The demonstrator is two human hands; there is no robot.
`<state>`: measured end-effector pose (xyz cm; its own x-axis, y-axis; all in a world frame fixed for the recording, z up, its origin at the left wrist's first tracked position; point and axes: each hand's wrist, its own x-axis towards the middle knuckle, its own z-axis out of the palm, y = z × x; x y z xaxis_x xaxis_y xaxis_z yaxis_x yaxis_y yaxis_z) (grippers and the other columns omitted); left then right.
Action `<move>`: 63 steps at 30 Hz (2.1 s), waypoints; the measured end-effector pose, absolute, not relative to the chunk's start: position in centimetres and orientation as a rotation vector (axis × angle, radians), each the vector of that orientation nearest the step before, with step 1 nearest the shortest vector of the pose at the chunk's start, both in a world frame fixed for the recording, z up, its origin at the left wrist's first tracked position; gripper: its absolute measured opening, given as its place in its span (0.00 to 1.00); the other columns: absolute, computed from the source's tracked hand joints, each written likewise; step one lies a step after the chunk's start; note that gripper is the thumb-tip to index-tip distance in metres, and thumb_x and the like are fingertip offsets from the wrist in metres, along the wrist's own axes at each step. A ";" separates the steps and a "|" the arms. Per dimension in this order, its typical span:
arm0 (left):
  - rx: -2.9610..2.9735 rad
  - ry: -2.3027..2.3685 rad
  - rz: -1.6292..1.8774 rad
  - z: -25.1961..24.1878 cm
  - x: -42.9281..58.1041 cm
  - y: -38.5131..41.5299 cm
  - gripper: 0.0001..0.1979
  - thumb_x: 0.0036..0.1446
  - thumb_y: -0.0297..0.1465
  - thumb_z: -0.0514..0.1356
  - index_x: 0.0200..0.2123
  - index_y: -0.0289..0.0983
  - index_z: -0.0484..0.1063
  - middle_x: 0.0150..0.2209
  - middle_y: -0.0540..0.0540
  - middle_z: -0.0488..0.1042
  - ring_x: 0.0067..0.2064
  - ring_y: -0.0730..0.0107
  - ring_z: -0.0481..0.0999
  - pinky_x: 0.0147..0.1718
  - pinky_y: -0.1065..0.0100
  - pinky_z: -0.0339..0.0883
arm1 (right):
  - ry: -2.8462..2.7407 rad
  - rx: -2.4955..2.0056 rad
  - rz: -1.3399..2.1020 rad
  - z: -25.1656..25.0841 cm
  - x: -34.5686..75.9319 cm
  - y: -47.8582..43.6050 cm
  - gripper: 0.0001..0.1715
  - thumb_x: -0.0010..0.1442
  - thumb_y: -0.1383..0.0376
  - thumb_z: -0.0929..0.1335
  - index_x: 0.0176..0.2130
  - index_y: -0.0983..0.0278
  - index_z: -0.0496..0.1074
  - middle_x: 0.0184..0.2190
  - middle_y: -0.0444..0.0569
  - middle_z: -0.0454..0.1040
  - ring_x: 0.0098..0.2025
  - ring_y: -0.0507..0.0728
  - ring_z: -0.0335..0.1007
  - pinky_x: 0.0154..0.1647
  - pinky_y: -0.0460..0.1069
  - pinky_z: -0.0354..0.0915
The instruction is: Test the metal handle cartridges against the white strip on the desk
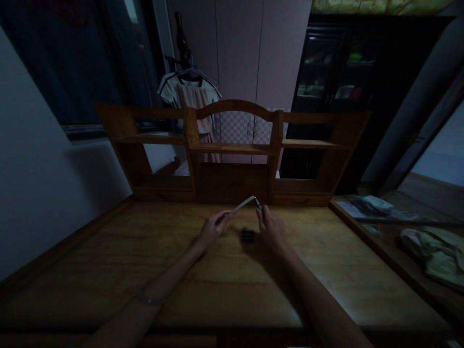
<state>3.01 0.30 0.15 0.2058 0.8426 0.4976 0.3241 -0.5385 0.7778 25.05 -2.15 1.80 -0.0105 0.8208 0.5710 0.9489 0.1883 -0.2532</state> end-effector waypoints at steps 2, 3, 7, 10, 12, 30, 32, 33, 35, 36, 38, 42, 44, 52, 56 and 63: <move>1.955 1.110 1.337 -0.3 3.0 0.7 0.17 0.60 0.39 0.53 0.45 0.37 0.73 0.42 0.45 0.77 0.44 0.63 0.74 0.44 0.66 0.66 | -1.839 -1.640 -0.267 2.0 25.0 -2.3 0.21 0.69 0.57 0.51 0.42 0.64 0.65 0.25 0.48 0.74 0.24 0.52 0.66 0.24 0.48 0.42; 1.939 1.144 1.350 -0.5 2.9 1.0 0.17 0.60 0.40 0.53 0.45 0.37 0.73 0.41 0.45 0.77 0.43 0.62 0.75 0.44 0.66 0.66 | -1.834 -1.635 -0.267 2.1 25.1 -2.3 0.21 0.70 0.57 0.51 0.42 0.64 0.65 0.25 0.48 0.73 0.24 0.52 0.66 0.24 0.48 0.43; 1.869 1.267 1.383 -0.7 2.3 1.7 0.18 0.59 0.42 0.53 0.43 0.36 0.73 0.38 0.45 0.77 0.40 0.63 0.75 0.40 0.67 0.67 | -1.828 -1.647 -0.279 2.4 25.3 -2.4 0.23 0.70 0.58 0.50 0.41 0.65 0.66 0.24 0.48 0.73 0.23 0.51 0.66 0.24 0.48 0.44; 1.910 1.264 1.410 0.1 2.1 1.1 0.19 0.60 0.41 0.51 0.45 0.36 0.72 0.38 0.46 0.76 0.39 0.65 0.75 0.38 0.69 0.67 | -1.842 -1.656 -0.290 2.3 25.2 -2.4 0.24 0.70 0.58 0.50 0.41 0.64 0.67 0.24 0.48 0.73 0.22 0.51 0.65 0.24 0.48 0.43; 1.952 1.265 1.434 0.7 2.2 0.4 0.18 0.61 0.41 0.51 0.46 0.36 0.71 0.39 0.46 0.76 0.39 0.65 0.75 0.38 0.69 0.67 | -1.861 -1.660 -0.285 2.2 25.1 -2.4 0.24 0.70 0.57 0.49 0.41 0.64 0.67 0.23 0.47 0.72 0.21 0.51 0.64 0.24 0.48 0.42; 1.970 1.414 1.404 0.6 1.9 0.5 0.20 0.61 0.42 0.49 0.45 0.37 0.72 0.35 0.47 0.77 0.34 0.66 0.75 0.34 0.71 0.65 | -1.794 -1.620 -0.207 1.9 25.3 -2.3 0.26 0.70 0.58 0.49 0.39 0.65 0.68 0.23 0.47 0.71 0.22 0.51 0.62 0.24 0.47 0.43; 1.972 1.393 1.439 1.1 1.9 0.2 0.20 0.62 0.42 0.49 0.47 0.37 0.72 0.37 0.47 0.77 0.36 0.66 0.75 0.36 0.71 0.66 | -1.804 -1.640 -0.223 1.9 25.3 -2.3 0.26 0.70 0.58 0.49 0.39 0.65 0.68 0.24 0.47 0.72 0.22 0.51 0.63 0.24 0.47 0.43; 1.982 1.370 1.451 1.2 2.0 0.0 0.20 0.62 0.42 0.49 0.47 0.37 0.71 0.39 0.47 0.77 0.39 0.65 0.75 0.38 0.70 0.66 | -1.809 -1.646 -0.230 1.9 25.3 -2.3 0.26 0.70 0.58 0.49 0.39 0.65 0.68 0.24 0.47 0.72 0.23 0.51 0.63 0.24 0.47 0.43; 2.007 1.313 1.458 1.3 2.2 -0.2 0.19 0.62 0.41 0.50 0.48 0.37 0.71 0.43 0.46 0.76 0.43 0.64 0.74 0.42 0.69 0.65 | -1.817 -1.653 -0.236 1.9 25.4 -2.3 0.26 0.70 0.59 0.49 0.39 0.64 0.68 0.25 0.48 0.73 0.24 0.51 0.65 0.25 0.47 0.44; 2.020 1.284 1.453 1.2 2.3 -0.3 0.19 0.62 0.40 0.50 0.48 0.37 0.71 0.45 0.46 0.76 0.44 0.64 0.74 0.44 0.68 0.65 | -1.818 -1.657 -0.236 1.9 25.4 -2.2 0.26 0.70 0.59 0.49 0.39 0.64 0.68 0.26 0.48 0.73 0.25 0.51 0.66 0.25 0.47 0.45; 2.038 1.236 1.441 1.0 2.5 -0.2 0.18 0.62 0.40 0.51 0.48 0.38 0.72 0.46 0.45 0.76 0.46 0.63 0.74 0.46 0.67 0.65 | -1.816 -1.672 -0.234 1.9 25.4 -2.2 0.27 0.70 0.59 0.49 0.39 0.64 0.69 0.26 0.48 0.74 0.26 0.51 0.67 0.26 0.47 0.45; 2.057 1.228 1.404 0.1 2.6 0.6 0.17 0.61 0.39 0.52 0.47 0.38 0.73 0.45 0.44 0.76 0.47 0.61 0.74 0.47 0.65 0.66 | -1.820 -1.694 -0.256 2.0 25.4 -2.1 0.26 0.70 0.59 0.49 0.40 0.64 0.70 0.27 0.48 0.75 0.26 0.52 0.67 0.25 0.48 0.44; 2.042 1.285 1.375 -0.2 2.4 1.0 0.17 0.60 0.39 0.52 0.46 0.38 0.73 0.43 0.45 0.77 0.45 0.61 0.75 0.45 0.65 0.67 | -1.831 -1.693 -0.270 2.0 25.4 -2.2 0.25 0.70 0.59 0.50 0.41 0.63 0.70 0.28 0.48 0.75 0.26 0.53 0.68 0.26 0.48 0.45; 2.029 1.315 1.415 0.8 2.2 0.3 0.18 0.62 0.40 0.50 0.48 0.38 0.72 0.44 0.46 0.76 0.45 0.63 0.75 0.44 0.67 0.66 | -1.897 -1.724 -0.286 1.9 25.4 -2.2 0.26 0.70 0.60 0.49 0.45 0.62 0.70 0.31 0.49 0.76 0.30 0.53 0.71 0.27 0.47 0.49; 2.111 1.239 1.384 0.7 2.7 -0.1 0.17 0.61 0.39 0.51 0.48 0.38 0.72 0.47 0.45 0.75 0.48 0.61 0.74 0.48 0.65 0.65 | -1.898 -1.751 -0.283 1.8 25.4 -2.0 0.26 0.70 0.60 0.50 0.45 0.63 0.71 0.31 0.50 0.76 0.30 0.53 0.72 0.28 0.47 0.52; 2.067 1.283 1.408 0.4 2.3 0.4 0.17 0.62 0.39 0.51 0.47 0.38 0.72 0.45 0.45 0.76 0.46 0.62 0.75 0.46 0.66 0.66 | -1.972 -1.769 -0.296 2.0 25.5 -2.3 0.25 0.70 0.63 0.49 0.50 0.64 0.69 0.35 0.54 0.76 0.31 0.55 0.72 0.27 0.48 0.53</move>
<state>2.25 0.42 0.44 0.1064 0.8155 0.5688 0.4908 -0.5406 0.6833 25.49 -2.27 2.02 -0.0569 0.8766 0.4778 0.9782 0.1446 -0.1488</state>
